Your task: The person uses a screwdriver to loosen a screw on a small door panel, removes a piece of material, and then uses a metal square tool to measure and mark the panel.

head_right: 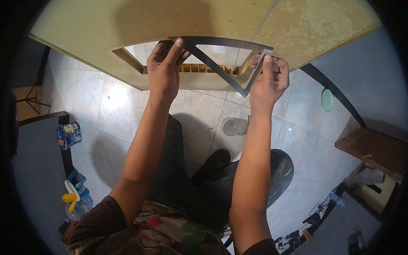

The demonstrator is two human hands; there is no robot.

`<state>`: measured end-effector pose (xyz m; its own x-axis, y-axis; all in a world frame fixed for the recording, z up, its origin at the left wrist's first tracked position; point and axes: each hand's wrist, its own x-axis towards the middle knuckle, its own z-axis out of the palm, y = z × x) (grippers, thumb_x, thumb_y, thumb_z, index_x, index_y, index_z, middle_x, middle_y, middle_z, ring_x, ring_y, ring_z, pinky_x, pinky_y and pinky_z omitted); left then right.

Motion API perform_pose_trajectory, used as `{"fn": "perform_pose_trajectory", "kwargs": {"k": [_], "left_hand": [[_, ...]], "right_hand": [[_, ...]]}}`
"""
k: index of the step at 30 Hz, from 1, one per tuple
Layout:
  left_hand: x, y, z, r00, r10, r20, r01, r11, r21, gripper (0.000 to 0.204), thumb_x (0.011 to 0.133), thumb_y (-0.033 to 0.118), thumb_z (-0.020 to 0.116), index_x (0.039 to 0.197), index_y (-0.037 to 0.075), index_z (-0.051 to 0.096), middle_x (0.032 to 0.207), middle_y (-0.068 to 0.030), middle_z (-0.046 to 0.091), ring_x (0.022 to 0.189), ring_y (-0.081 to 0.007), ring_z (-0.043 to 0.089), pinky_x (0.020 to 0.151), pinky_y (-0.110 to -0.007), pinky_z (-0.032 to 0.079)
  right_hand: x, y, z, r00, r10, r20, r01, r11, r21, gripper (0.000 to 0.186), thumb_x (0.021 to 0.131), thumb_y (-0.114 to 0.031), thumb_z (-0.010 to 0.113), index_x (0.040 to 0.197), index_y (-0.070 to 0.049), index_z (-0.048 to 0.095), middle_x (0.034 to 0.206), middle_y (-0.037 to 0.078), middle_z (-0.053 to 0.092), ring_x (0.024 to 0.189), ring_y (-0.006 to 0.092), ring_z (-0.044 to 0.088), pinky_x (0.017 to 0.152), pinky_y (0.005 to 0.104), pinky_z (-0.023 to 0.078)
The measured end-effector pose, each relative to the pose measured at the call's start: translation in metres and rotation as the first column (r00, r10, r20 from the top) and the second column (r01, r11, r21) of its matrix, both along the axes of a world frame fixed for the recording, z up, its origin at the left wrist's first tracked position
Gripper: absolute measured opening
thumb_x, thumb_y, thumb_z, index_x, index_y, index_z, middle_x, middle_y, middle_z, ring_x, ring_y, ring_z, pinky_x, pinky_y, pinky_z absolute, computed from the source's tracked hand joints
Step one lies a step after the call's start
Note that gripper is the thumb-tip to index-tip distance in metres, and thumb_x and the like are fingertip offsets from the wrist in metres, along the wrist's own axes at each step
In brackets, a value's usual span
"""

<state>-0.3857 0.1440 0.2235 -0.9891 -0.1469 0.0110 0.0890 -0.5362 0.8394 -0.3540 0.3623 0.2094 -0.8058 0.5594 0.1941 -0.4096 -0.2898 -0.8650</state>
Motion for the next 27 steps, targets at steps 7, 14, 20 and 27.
{"fn": "perform_pose_trajectory", "kwargs": {"k": [7, 14, 20, 27], "left_hand": [[-0.0015, -0.0017, -0.0062, 0.998, -0.055, 0.008, 0.055, 0.996, 0.063, 0.021, 0.095, 0.013, 0.076, 0.107, -0.004, 0.071, 0.102, -0.0089, 0.072, 0.094, -0.0163, 0.071, 0.090, -0.035, 0.061], [-0.0002, 0.0005, -0.0043, 0.991, -0.111, 0.071, 0.088, 0.958, 0.273, 0.014, 0.096, 0.010, 0.074, 0.105, 0.004, 0.066, 0.098, -0.0064, 0.072, 0.090, -0.0160, 0.072, 0.088, -0.031, 0.059], [0.0015, 0.0027, -0.0010, 0.983, -0.151, 0.104, 0.100, 0.918, 0.384, 0.015, 0.095, 0.011, 0.075, 0.102, 0.009, 0.061, 0.093, -0.0021, 0.071, 0.086, -0.0131, 0.071, 0.085, -0.030, 0.059], [0.0019, 0.0042, 0.0019, 0.981, -0.144, 0.134, 0.081, 0.916, 0.393, 0.016, 0.095, 0.012, 0.076, 0.101, 0.010, 0.061, 0.092, -0.0015, 0.070, 0.084, -0.0135, 0.070, 0.084, -0.030, 0.059]], "right_hand": [[0.0010, 0.0006, -0.0006, 1.000, 0.007, -0.016, -0.007, 1.000, 0.010, 0.013, 0.100, -0.007, 0.067, 0.099, -0.003, 0.055, 0.093, 0.016, 0.071, 0.080, 0.0191, 0.067, 0.073, 0.0353, 0.055], [-0.0001, 0.0007, -0.0007, 1.000, 0.010, -0.024, -0.010, 1.000, 0.005, 0.011, 0.100, -0.006, 0.067, 0.099, -0.003, 0.056, 0.092, 0.016, 0.070, 0.079, 0.0190, 0.065, 0.072, 0.0361, 0.054], [0.0001, 0.0005, -0.0009, 1.000, 0.015, -0.022, -0.015, 1.000, -0.008, 0.011, 0.100, -0.006, 0.067, 0.100, -0.003, 0.056, 0.093, 0.016, 0.070, 0.079, 0.0194, 0.065, 0.073, 0.0368, 0.054], [0.0011, -0.0006, 0.0009, 1.000, 0.013, -0.015, -0.013, 1.000, -0.005, 0.012, 0.101, -0.007, 0.066, 0.101, -0.003, 0.056, 0.093, 0.017, 0.070, 0.080, 0.0199, 0.067, 0.074, 0.0368, 0.055]]}}
